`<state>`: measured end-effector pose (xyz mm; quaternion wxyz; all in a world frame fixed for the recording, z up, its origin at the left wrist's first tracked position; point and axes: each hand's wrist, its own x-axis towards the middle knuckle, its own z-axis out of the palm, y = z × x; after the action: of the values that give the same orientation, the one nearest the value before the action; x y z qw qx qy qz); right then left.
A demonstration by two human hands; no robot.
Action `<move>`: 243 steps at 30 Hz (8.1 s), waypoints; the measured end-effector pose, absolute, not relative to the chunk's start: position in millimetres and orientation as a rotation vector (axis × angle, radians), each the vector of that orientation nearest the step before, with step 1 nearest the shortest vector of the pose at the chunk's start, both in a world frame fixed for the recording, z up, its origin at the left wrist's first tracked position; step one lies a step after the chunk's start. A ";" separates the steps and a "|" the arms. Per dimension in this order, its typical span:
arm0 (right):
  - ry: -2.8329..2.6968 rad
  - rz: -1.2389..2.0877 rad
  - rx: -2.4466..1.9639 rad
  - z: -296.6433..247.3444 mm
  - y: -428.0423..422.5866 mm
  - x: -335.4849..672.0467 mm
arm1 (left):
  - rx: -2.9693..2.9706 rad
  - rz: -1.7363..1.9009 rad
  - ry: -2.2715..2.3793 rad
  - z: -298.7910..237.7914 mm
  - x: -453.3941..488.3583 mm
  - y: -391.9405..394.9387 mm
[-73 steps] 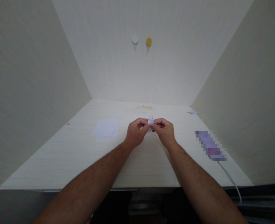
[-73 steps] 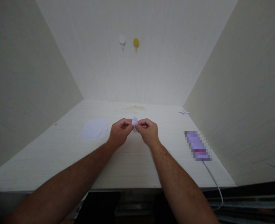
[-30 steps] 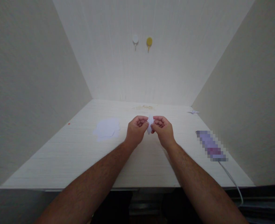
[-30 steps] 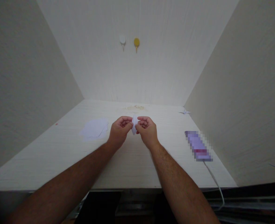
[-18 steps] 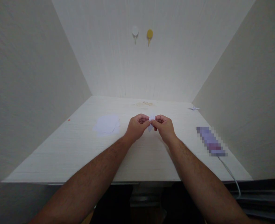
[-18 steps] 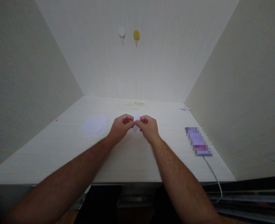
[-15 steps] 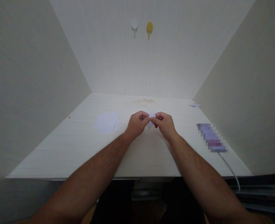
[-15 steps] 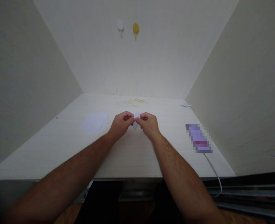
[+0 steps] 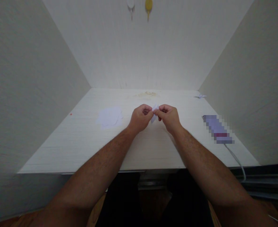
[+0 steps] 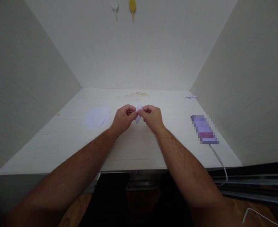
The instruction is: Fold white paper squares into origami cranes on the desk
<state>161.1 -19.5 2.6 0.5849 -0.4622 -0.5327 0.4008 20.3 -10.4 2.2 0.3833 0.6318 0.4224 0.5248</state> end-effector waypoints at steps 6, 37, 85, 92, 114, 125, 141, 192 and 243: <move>-1.204 0.994 -0.979 2.4 -19.2 159.0 | 1.533 1.314 1.022 2.0 19.2 -9.4; -1.207 0.973 -0.985 4.3 -20.6 159.5 | 1.600 1.205 1.012 0.2 20.5 -11.5; -1.270 0.842 -1.105 1.1 -16.2 166.3 | 1.753 0.932 1.116 0.9 14.6 -10.3; -1.361 1.022 -1.069 3.3 -18.1 168.7 | 1.556 0.856 0.899 -4.1 10.9 -6.0; -1.230 0.658 -0.995 -1.2 -16.4 160.0 | 1.396 1.402 1.043 -5.6 14.7 -4.3; -1.247 0.716 -0.983 2.7 -20.1 157.9 | 1.535 1.345 1.090 -2.4 14.8 -9.3; -1.238 0.983 -1.019 6.1 -18.9 165.6 | 1.467 1.134 0.916 -3.9 13.3 -8.6; -1.313 0.977 -0.984 4.4 -19.1 160.8 | 1.607 1.420 0.989 -1.3 15.5 -12.0; -1.312 1.006 -0.934 1.0 -16.5 162.7 | 1.448 1.404 0.913 5.6 15.3 -12.0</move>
<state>162.7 -16.5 1.0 0.5823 -0.3999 -0.5616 0.4308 15.3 -12.0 5.6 0.4474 0.5850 0.3687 0.5671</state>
